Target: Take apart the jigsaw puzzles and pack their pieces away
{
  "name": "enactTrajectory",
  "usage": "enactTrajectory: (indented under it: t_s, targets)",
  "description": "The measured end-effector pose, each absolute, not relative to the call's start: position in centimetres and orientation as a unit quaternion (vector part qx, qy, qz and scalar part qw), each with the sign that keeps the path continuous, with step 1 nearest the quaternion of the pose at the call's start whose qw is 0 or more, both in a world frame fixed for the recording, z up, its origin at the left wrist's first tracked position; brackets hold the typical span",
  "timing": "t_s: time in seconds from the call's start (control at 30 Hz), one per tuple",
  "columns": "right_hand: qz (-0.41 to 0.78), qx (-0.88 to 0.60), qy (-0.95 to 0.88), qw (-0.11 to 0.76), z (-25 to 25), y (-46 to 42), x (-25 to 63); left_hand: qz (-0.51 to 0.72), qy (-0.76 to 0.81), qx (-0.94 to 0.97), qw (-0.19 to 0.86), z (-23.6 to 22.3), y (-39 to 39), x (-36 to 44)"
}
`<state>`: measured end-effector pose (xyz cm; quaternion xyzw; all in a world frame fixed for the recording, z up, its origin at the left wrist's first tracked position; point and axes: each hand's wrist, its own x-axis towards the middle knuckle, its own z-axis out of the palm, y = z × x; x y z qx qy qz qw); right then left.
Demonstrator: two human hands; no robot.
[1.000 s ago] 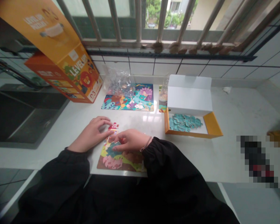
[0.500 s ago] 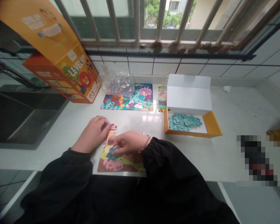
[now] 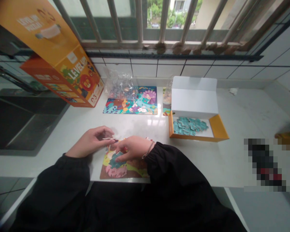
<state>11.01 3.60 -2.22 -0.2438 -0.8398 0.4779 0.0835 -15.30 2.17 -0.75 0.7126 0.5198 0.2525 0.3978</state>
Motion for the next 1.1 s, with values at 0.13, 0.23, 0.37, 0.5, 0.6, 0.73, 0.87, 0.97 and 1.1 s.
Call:
enactTrajectory:
  t_s: [0.13, 0.23, 0.37, 0.5, 0.6, 0.73, 0.87, 0.97, 1.1]
  targets:
    - [0.484, -0.247, -0.835, 0.08, -2.1, 3.5, 11.0, 0.235, 0.481, 0.742, 0.404, -0.8, 2.6, -15.8]
    - [0.481, -0.248, -0.836, 0.085, -2.1, 3.5, 11.0, 0.251, 0.536, 0.71, 0.38, -1.2, 2.7, -15.6]
    - [0.471, -0.238, -0.845, 0.083, -2.1, 3.5, 10.9, 0.258, 0.579, 0.683, 0.363, -1.6, 2.5, -15.2]
    - [0.472, -0.237, -0.845, 0.079, -2.1, 3.5, 11.0, 0.263, 0.566, 0.692, 0.363, -1.5, 2.4, -15.3]
    - [0.48, -0.232, -0.842, 0.076, -2.2, 3.5, 11.1, 0.274, 0.543, 0.703, 0.368, -1.4, 2.2, -15.3]
    - [0.499, -0.223, -0.834, 0.082, -2.2, 3.5, 11.2, 0.303, 0.555, 0.672, 0.385, -1.2, 2.0, -15.0]
    - [0.519, -0.227, -0.82, 0.083, -1.9, 3.5, 11.1, 0.308, 0.575, 0.645, 0.399, -1.1, 2.0, -14.8]
    - [0.535, -0.235, -0.807, 0.08, -1.5, 3.4, 11.2, 0.313, 0.568, 0.644, 0.406, -1.2, 2.1, -14.9]
    - [0.573, -0.233, -0.777, 0.113, -1.2, 3.3, 11.4, 0.346, 0.548, 0.63, 0.428, -1.9, 2.2, -15.1]
